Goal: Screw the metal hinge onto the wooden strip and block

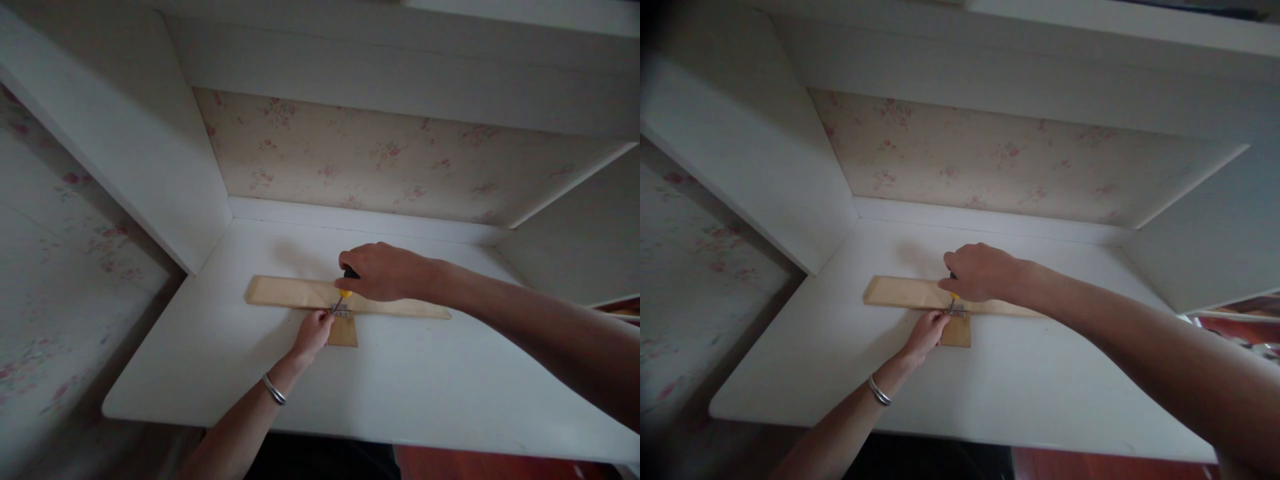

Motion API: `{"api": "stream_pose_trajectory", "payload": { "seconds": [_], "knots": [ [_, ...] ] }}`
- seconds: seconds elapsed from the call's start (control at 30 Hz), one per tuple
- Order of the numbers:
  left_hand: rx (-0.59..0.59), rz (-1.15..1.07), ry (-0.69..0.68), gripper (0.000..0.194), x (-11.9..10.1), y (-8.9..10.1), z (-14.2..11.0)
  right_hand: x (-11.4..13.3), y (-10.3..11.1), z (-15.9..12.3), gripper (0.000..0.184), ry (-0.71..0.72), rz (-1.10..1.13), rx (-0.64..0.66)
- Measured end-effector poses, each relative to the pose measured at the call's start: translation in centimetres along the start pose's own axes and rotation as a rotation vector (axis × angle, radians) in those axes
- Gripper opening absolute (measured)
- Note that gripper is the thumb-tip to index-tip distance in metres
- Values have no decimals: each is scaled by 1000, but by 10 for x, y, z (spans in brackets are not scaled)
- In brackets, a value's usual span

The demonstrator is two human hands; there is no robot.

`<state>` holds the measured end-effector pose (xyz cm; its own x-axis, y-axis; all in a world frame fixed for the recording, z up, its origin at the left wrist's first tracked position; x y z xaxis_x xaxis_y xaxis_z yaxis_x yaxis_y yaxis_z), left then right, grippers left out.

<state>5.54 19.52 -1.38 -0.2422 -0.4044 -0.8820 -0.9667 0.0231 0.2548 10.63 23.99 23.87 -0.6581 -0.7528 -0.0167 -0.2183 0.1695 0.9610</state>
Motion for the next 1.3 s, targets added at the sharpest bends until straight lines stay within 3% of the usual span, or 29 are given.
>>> {"api": "stream_pose_trajectory", "payload": {
  "seconds": [0.13,0.3,0.4,0.47,0.63,0.77,0.9,1.0,1.13,1.3],
  "knots": [
    [11,11,3,27,0,-1,0,15,-1,-3,21,152,51,22],
    [0,19,-9,27,-2,1,-1,6,-3,-2,28,66,24,23],
    [7,25,-3,28,-1,0,-1,13,-1,-3,21,143,44,15],
    [4,19,-5,28,-1,0,0,19,0,-5,26,209,75,17],
    [13,-3,5,28,2,-2,2,11,2,-3,30,98,54,13],
    [8,-12,-15,26,0,-2,2,17,1,-3,27,145,51,31],
    [13,9,-9,27,0,-2,1,7,4,-3,32,49,31,-8],
    [-4,20,-13,25,0,0,1,10,3,-4,23,99,34,-15],
    [1,21,-25,24,-1,0,0,14,4,-5,37,132,73,-8],
    [2,24,-10,25,0,-1,1,9,5,-2,26,57,19,-22]
  ]
}}
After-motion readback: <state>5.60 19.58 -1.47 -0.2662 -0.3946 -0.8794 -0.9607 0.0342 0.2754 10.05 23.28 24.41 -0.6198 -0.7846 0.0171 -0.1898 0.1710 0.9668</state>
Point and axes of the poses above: each hand's wrist, its own z-axis towards the middle knuckle, its own y-axis out of the back of the hand, x = y × z, the point moved 10 cm from there along z, towards the middle knuckle, and after that the axes turned 2 degrees about z, right-handed, at the moved point
